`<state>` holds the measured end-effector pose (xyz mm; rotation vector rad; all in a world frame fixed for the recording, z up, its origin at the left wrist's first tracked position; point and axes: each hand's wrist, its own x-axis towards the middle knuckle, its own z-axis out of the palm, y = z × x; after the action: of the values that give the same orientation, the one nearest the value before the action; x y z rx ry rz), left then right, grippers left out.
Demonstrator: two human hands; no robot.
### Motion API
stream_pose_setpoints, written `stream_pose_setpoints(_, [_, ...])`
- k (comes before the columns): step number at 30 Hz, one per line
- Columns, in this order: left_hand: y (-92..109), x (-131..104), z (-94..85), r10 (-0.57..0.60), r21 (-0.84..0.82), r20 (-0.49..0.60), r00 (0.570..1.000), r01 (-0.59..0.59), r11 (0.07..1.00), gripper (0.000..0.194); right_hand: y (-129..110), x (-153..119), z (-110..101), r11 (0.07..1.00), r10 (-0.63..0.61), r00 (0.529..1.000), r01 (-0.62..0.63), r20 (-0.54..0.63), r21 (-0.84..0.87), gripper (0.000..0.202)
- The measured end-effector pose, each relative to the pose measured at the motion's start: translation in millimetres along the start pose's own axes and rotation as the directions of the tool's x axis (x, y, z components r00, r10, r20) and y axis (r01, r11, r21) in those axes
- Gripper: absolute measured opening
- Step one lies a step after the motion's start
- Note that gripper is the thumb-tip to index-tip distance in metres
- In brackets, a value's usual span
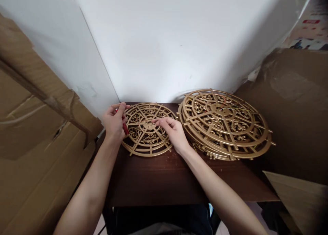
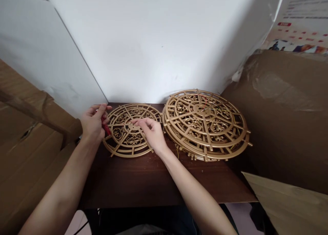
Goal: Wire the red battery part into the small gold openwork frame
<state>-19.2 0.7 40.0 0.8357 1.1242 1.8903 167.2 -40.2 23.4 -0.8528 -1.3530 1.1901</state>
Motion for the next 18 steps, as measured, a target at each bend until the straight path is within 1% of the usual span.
stream_pose_setpoints(1, [0,0,-0.1,0.0,-0.002,0.007,1.0,0.0,1.0,0.021,4,1,1,0.999,0.026,0.999,-0.025,-0.04,0.048,0.023])
stream_pose_setpoints(4, [-1,0,-0.1,0.01,-0.013,0.013,1.0,-0.01,1.0,0.02,15,3,3,0.983,0.107,0.992,-0.095,-0.068,0.158,0.025])
stream_pose_setpoints(7, [-2,1,0.5,0.016,-0.015,0.002,1.0,-0.016,1.0,0.02,19,4,4,0.948,0.187,0.982,-0.172,-0.033,0.267,0.031])
stream_pose_setpoints(12, [-1,1,2.0,0.0,-0.016,0.004,1.0,0.0,1.0,0.021,20,4,8,0.869,0.282,0.959,-0.271,0.036,0.415,0.053])
stream_pose_setpoints(15, [0,0,2.1,-0.007,-0.019,0.008,1.0,0.007,1.0,0.022,24,5,8,0.851,0.31,0.95,-0.295,0.038,0.434,0.058])
stream_pose_setpoints(18, [-1,1,1.6,-0.006,-0.008,0.013,1.0,0.006,1.0,0.022,28,9,4,0.872,0.318,0.948,-0.281,-0.026,0.401,0.064])
